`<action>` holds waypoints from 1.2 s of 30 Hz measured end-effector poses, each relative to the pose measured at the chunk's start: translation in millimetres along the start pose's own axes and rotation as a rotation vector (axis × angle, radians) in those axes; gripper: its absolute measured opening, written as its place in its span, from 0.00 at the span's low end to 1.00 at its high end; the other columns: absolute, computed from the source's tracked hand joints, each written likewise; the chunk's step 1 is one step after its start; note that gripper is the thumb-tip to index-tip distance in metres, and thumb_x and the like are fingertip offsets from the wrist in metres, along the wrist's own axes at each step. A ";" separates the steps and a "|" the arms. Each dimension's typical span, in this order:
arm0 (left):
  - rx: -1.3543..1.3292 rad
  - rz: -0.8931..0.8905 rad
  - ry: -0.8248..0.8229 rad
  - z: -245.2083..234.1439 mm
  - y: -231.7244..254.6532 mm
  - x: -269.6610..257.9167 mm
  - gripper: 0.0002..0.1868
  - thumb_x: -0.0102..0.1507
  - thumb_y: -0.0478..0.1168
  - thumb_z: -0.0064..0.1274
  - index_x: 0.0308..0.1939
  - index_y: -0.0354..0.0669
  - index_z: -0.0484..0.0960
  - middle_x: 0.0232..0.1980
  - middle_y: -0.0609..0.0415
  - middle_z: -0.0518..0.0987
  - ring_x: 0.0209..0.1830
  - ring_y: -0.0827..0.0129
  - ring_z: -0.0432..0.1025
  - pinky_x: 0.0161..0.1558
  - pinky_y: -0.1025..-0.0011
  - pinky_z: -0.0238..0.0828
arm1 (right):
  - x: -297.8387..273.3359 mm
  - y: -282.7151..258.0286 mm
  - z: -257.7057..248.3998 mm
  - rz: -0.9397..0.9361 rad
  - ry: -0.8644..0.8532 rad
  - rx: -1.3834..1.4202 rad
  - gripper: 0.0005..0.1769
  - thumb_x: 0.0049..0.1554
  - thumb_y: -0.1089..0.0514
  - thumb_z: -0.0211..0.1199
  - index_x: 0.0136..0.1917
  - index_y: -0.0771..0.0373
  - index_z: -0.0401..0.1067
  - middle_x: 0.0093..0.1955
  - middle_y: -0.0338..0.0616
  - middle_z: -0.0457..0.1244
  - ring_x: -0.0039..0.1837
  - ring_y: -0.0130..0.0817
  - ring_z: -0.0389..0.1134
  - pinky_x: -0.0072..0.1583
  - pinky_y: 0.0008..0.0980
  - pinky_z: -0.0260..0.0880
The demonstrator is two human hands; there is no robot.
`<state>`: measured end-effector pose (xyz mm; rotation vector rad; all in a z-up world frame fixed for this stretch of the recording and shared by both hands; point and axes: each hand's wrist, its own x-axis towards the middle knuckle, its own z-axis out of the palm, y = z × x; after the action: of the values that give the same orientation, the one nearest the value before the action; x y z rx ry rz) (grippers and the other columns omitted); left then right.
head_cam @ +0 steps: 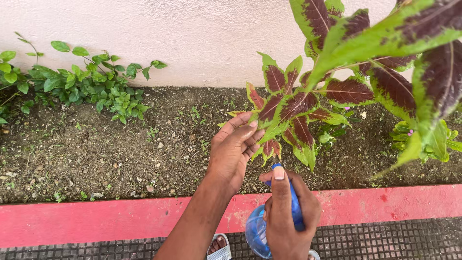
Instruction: The person uses a spray bottle to spray a plant and picks at its leaves and stem by hand.
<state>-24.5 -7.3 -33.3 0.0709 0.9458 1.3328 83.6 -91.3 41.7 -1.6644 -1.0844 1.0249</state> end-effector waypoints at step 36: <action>0.082 0.119 0.158 42.2 -120.3 58.5 0.16 0.54 0.27 0.61 0.46 0.35 0.79 0.39 0.46 0.84 0.33 0.65 0.77 0.38 0.69 0.74 | 107.2 39.7 -107.9 0.050 -0.154 -0.048 0.21 0.62 0.48 0.59 0.38 0.66 0.79 0.22 0.32 0.53 0.25 0.19 0.50 0.28 0.27 0.45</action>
<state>92.4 26.2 -103.3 0.0872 1.1449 1.4243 223.2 -23.7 15.8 -1.6793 -1.1805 1.1839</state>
